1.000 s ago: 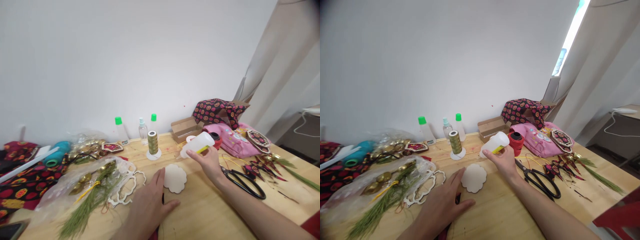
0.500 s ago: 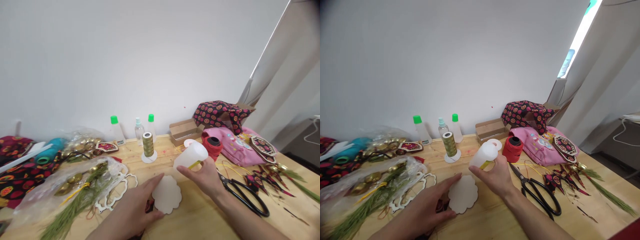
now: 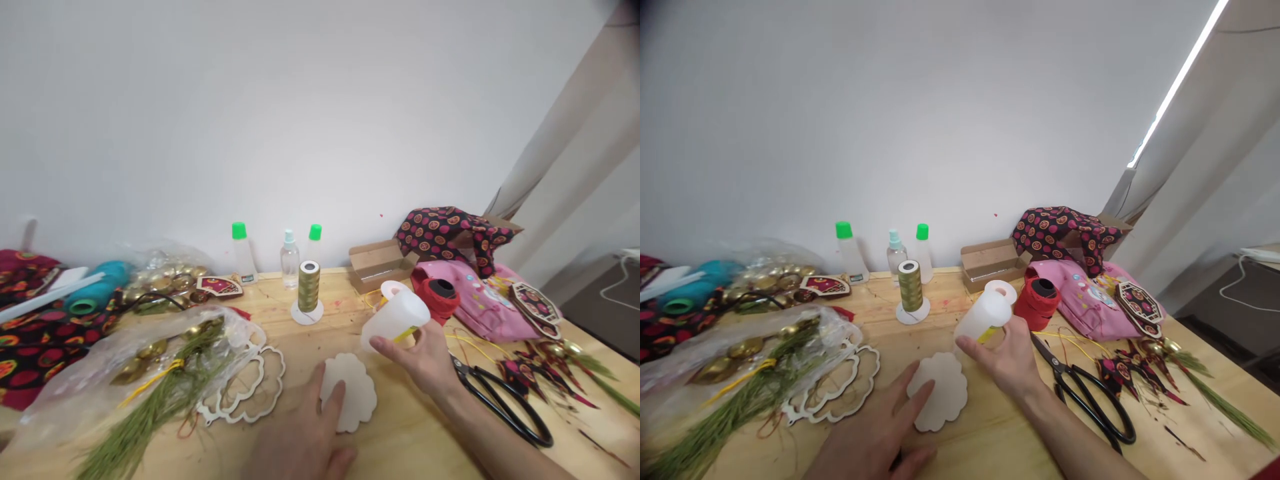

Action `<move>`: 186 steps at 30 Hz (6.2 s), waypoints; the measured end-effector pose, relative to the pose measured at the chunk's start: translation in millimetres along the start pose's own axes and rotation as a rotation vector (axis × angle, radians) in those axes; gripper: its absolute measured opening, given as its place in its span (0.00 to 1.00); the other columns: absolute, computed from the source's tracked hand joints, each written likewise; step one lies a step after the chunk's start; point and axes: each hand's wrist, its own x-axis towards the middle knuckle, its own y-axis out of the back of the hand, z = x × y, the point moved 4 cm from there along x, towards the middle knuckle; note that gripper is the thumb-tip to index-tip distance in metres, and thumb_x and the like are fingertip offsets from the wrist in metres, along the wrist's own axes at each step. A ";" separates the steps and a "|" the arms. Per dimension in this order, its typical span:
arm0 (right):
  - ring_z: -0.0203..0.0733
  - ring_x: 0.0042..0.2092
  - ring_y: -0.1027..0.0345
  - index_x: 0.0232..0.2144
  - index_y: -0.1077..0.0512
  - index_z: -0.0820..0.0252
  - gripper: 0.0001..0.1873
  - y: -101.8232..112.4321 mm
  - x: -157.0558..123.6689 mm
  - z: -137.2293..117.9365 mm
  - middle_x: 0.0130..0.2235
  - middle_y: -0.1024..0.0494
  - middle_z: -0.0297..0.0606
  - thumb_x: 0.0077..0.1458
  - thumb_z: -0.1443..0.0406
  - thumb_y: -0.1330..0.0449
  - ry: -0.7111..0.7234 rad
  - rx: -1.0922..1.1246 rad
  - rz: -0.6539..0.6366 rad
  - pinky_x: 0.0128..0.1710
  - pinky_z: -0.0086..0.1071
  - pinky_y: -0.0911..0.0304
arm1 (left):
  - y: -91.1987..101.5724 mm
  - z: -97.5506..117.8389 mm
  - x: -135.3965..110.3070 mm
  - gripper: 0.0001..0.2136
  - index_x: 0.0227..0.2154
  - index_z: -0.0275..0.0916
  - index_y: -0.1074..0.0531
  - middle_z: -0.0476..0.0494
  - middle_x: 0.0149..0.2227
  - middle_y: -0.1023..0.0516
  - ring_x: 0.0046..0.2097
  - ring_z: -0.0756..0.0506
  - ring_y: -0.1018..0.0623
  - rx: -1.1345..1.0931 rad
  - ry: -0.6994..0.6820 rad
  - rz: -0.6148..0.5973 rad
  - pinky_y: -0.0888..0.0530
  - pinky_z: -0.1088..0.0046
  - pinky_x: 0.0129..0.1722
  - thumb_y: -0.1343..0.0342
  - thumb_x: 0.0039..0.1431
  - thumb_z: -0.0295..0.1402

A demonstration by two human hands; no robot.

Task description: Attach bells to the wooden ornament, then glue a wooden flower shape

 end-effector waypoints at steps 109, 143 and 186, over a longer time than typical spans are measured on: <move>0.43 0.29 0.32 0.24 0.30 0.63 0.08 -24.4 -9.1 0.3 0.28 0.25 0.40 0.39 0.63 0.38 -0.016 0.040 -0.084 0.31 0.35 0.34 | -1.5 -0.6 -6.7 0.15 0.43 0.40 0.34 0.36 0.55 0.42 0.46 0.38 0.30 -0.113 -0.116 0.141 0.32 0.59 0.43 0.53 0.52 0.32; 0.40 0.29 0.32 0.25 0.32 0.63 0.11 -20.2 -3.9 4.7 0.28 0.25 0.38 0.38 0.62 0.37 -0.047 0.098 -0.096 0.29 0.31 0.36 | -4.6 -2.5 -3.8 0.16 0.44 0.42 0.34 0.38 0.56 0.45 0.47 0.36 0.30 -0.093 -0.098 0.130 0.31 0.58 0.42 0.54 0.52 0.33; 0.42 0.30 0.31 0.24 0.32 0.62 0.11 -20.4 -1.4 0.0 0.27 0.25 0.39 0.43 0.59 0.42 -0.016 -0.023 -0.164 0.32 0.32 0.36 | -2.2 -3.5 -5.4 0.17 0.46 0.41 0.35 0.38 0.57 0.47 0.50 0.36 0.34 -0.162 -0.069 0.078 0.35 0.58 0.46 0.54 0.51 0.33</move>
